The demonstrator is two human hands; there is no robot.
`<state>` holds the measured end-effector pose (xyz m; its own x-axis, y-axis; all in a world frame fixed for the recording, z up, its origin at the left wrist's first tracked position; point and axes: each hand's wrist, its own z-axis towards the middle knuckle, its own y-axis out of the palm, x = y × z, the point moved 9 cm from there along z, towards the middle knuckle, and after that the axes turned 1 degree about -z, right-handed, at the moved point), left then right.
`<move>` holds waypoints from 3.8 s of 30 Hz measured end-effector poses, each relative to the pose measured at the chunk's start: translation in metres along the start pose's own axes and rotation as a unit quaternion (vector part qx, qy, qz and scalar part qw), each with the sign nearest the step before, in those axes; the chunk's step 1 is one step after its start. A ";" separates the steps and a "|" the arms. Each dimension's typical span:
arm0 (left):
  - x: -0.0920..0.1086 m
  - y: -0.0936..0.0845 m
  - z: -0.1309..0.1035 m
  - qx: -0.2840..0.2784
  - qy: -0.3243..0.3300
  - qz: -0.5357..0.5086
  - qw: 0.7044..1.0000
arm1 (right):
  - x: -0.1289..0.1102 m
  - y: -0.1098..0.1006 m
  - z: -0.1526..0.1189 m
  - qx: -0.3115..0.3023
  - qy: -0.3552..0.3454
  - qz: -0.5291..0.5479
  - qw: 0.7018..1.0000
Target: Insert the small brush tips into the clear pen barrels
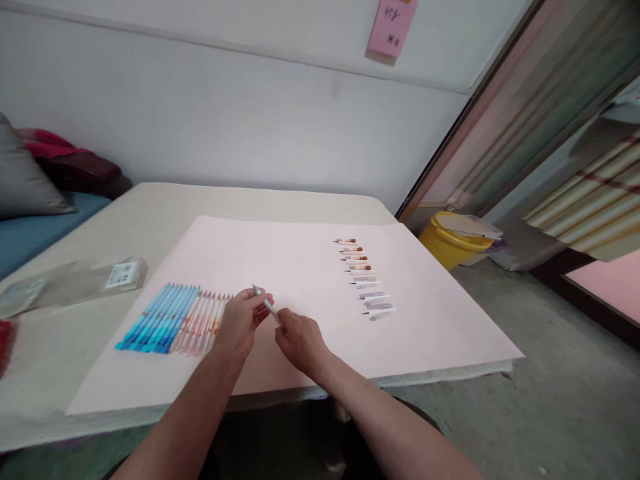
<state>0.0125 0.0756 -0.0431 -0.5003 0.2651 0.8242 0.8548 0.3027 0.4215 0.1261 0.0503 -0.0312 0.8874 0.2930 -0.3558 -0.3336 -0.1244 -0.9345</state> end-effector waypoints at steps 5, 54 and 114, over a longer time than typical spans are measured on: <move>0.001 0.001 -0.001 -0.003 0.000 -0.001 1.000 | -0.001 0.001 0.000 -0.002 -0.009 0.000 1.000; -0.005 -0.001 0.001 0.002 -0.014 0.001 1.000 | -0.009 0.007 -0.002 -0.040 -0.022 -0.066 0.997; -0.004 -0.002 0.002 0.003 0.000 -0.029 1.000 | 0.007 0.000 0.004 -0.017 0.031 0.041 0.999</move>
<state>0.0122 0.0755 -0.0484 -0.5488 0.2465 0.7988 0.8236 0.3230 0.4662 0.1310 0.0565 -0.0333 0.8756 0.2222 -0.4290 -0.3962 -0.1777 -0.9008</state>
